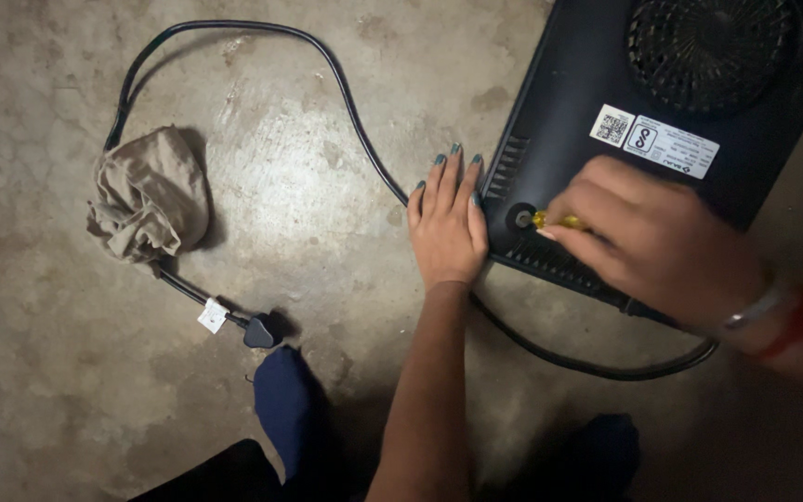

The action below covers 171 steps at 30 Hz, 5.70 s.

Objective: The person uses a screwdriver to remove screws from the bottom of a portable induction cooktop. They flip the device over, remove additional screws, and finally open the casing to reveal the internal components.

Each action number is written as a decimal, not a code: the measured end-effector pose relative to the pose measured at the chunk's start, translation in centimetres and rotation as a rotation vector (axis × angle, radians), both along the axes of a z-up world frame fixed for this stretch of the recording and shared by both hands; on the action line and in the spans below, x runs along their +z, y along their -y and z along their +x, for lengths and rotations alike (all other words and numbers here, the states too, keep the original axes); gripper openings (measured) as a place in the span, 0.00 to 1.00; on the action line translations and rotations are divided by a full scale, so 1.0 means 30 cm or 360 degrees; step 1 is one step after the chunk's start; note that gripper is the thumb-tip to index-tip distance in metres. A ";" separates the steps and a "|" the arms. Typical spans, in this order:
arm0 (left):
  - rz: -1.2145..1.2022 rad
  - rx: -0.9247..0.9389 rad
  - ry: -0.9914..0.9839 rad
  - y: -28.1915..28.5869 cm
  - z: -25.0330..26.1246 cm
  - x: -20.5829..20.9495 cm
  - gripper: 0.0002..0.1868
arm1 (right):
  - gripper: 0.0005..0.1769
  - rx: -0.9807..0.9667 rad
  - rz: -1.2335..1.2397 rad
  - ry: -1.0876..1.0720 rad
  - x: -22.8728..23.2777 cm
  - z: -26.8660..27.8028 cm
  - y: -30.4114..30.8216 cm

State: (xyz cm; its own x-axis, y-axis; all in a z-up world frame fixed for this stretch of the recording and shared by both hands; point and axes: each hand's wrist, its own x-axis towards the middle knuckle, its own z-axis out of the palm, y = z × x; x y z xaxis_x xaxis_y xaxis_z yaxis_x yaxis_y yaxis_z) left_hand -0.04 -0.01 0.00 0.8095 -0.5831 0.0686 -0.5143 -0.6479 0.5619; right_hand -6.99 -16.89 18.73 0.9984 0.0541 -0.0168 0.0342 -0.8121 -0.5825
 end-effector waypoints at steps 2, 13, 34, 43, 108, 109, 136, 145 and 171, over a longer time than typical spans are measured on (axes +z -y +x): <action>-0.0011 -0.0012 0.0010 -0.001 0.005 -0.001 0.27 | 0.08 0.0085 0.0008 0.0098 -0.029 0.010 -0.006; -0.0066 -0.0022 0.0023 -0.004 0.003 -0.010 0.27 | 0.07 -0.0029 0.0113 0.0188 -0.015 0.021 0.007; -0.0096 -0.0090 0.0126 -0.009 -0.005 -0.039 0.26 | 0.19 -0.2082 -0.0389 -0.0664 -0.721 -1.064 0.463; 0.0079 -0.0130 -0.0043 -0.125 -0.008 -0.049 0.27 | 0.15 -0.1839 -0.0515 -0.0152 -0.644 -0.868 0.396; 0.1573 -0.1435 -0.0268 -0.361 0.461 0.034 0.23 | 0.52 -0.0947 0.0434 0.0135 0.233 0.044 -0.114; 0.1638 -0.1470 -0.0305 -0.355 0.502 0.048 0.24 | 0.57 -0.1027 0.0194 0.0037 0.231 0.082 -0.128; -0.0157 0.0309 -0.1810 -0.281 0.826 0.067 0.24 | 0.40 -0.1281 -0.0295 0.0250 -0.318 0.213 -0.531; 0.0035 -0.0018 -0.1447 -0.283 0.858 -0.005 0.22 | 0.40 -0.1420 -0.0771 -0.0021 -0.379 0.037 -0.415; -0.0338 -0.0066 -0.1279 -0.257 0.724 0.342 0.30 | 0.43 -0.1523 -0.0325 -0.0182 -0.415 0.074 -0.308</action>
State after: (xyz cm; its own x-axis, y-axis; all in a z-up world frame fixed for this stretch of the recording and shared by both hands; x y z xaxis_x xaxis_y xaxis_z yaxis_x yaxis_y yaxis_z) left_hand 21.68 7.71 10.26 0.6370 -0.6533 -0.4091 0.0745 -0.4761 0.8762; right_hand -4.76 -7.65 6.29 0.6109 -0.7909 -0.0352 -0.7380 -0.5528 -0.3869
